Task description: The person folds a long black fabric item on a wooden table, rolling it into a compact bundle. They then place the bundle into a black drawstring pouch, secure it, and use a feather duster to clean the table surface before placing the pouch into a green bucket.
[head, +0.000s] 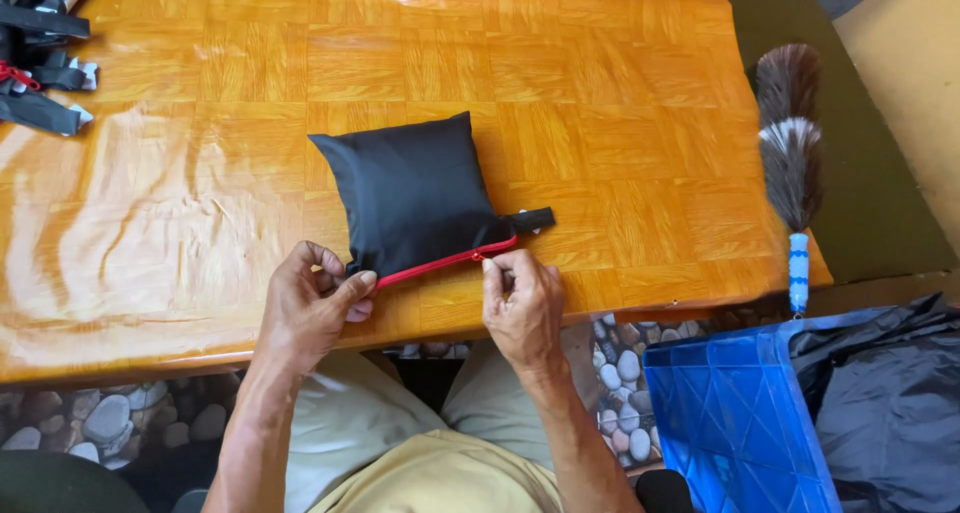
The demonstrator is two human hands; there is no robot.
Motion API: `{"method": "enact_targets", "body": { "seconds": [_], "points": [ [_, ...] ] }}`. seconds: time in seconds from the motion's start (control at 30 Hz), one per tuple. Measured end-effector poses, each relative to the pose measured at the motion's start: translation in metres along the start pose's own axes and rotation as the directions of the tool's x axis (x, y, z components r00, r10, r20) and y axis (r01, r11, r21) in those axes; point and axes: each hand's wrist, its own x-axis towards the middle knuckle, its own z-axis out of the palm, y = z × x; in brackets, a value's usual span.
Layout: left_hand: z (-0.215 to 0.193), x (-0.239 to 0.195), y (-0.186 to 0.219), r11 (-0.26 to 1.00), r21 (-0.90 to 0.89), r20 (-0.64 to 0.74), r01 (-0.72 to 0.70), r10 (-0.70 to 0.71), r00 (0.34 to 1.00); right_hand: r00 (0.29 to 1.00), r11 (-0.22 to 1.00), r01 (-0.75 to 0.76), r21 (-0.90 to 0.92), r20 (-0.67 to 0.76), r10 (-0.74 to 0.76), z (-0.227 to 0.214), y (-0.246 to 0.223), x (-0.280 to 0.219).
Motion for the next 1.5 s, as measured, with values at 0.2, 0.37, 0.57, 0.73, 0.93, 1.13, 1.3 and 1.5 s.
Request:
{"method": "enact_targets", "body": {
  "seconds": [0.2, 0.37, 0.57, 0.73, 0.93, 1.13, 1.3, 1.5],
  "points": [
    [-0.002, 0.000, -0.003, 0.998, -0.056, -0.018, 0.001, -0.002, 1.000, 0.999, 0.999, -0.032, -0.023, -0.022, 0.032, -0.019, 0.025, 0.004],
    [0.000, -0.023, 0.033, 0.833, 0.551, -0.111, 0.052, 0.012, 0.994, 0.986, 0.984, -0.124, -0.126, 0.091, 0.136, -0.045, 0.031, 0.012],
    [0.048, 0.032, 0.071, 0.377, 0.694, 0.278, -0.614, 0.646, 0.711, 0.978, 0.959, 0.118, 0.256, 0.137, -0.157, -0.015, -0.037, 0.100],
    [0.060, 0.070, 0.050, 0.321, 0.839, 0.324, -0.439, 0.354, 0.877, 0.955, 0.972, 0.147, 0.183, 0.231, -0.188, 0.067, -0.008, 0.114],
    [0.057, 0.073, 0.024, 0.322, 0.848, 0.301, -0.420, 0.359, 0.883, 0.937, 0.985, 0.172, 0.002, 0.307, -0.164, 0.075, -0.010, 0.094],
    [0.060, 0.079, 0.024, 0.306, 0.817, 0.355, -0.489, 0.401, 0.844, 0.970, 0.991, 0.134, 0.023, 0.201, -0.136, 0.086, 0.010, 0.089],
    [0.053, 0.084, 0.019, 0.426, 0.780, 0.296, -0.458, 0.395, 0.870, 0.951, 0.870, -0.267, 0.414, 0.258, 0.169, 0.073, 0.025, 0.110],
    [0.055, 0.083, 0.016, 0.705, 0.472, 0.057, -0.529, 0.575, 0.816, 0.585, 0.403, -0.810, 0.426, 0.619, 0.524, 0.060, 0.039, 0.130]
  ]
}}
